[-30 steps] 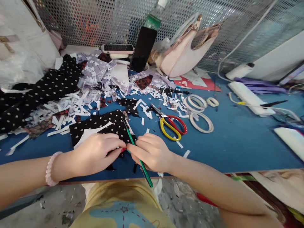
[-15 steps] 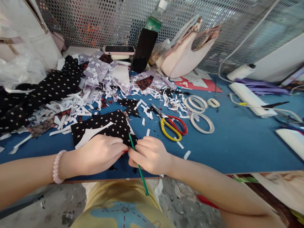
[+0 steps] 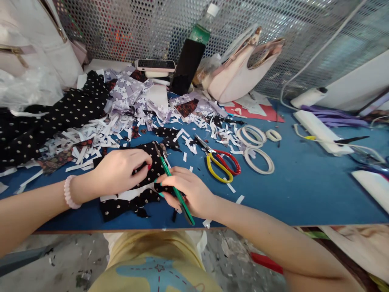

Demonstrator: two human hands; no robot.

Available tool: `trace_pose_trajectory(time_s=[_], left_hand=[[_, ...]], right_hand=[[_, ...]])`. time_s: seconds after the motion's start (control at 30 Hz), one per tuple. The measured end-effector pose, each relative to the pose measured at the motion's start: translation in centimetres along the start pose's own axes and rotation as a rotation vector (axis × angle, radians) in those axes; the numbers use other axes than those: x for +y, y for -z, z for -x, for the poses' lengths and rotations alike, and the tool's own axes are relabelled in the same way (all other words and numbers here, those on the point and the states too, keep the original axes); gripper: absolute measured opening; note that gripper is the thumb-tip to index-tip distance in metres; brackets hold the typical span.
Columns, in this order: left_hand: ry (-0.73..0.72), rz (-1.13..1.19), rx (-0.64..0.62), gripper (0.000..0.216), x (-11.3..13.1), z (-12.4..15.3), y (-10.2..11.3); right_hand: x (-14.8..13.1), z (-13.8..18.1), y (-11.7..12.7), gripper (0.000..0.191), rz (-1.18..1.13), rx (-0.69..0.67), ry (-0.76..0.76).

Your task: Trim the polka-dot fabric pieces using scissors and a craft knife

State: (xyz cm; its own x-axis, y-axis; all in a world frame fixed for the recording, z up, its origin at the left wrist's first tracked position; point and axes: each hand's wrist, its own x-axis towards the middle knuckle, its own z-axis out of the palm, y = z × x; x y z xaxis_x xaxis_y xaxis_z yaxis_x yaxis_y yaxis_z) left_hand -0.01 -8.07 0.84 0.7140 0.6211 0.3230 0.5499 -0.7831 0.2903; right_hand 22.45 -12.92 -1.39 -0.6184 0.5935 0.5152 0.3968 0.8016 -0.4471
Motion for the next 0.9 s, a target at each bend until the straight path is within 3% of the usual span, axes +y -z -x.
trace_pose_trajectory(time_s=[0.13, 0.33, 0.47, 0.63, 0.8, 0.9], left_hand=[[0.121, -0.031, -0.103, 0.021, -1.4, -0.5, -0.1], [0.07, 0.007, -0.181, 0.019, -2.0, -0.5, -0.2], [-0.097, -0.001, -0.232, 0.019, -2.3, -0.2, 0.0], [-0.249, 0.074, -0.264, 0.038, -2.9, 0.3, 0.4], [-0.281, 0.116, -0.315, 0.04, -3.2, 0.4, 0.5], [-0.282, 0.143, -0.312, 0.036, -3.2, 0.3, 0.2]], right_hand=[[0.2, 0.1, -0.5, 0.007, -0.106, -0.138, 0.053], [0.6, 0.4, 0.3, 0.013, -0.057, -0.293, 0.176], [0.7, 0.5, 0.6, 0.014, -0.004, -0.259, 0.276], [0.2, 0.3, 0.8, 0.008, -0.04, -0.2, 0.255], [-0.1, 0.0, 2.4, 0.038, -0.303, -0.079, 0.213], [0.1, -0.7, 3.6, 0.041, -0.498, -0.229, 0.151]])
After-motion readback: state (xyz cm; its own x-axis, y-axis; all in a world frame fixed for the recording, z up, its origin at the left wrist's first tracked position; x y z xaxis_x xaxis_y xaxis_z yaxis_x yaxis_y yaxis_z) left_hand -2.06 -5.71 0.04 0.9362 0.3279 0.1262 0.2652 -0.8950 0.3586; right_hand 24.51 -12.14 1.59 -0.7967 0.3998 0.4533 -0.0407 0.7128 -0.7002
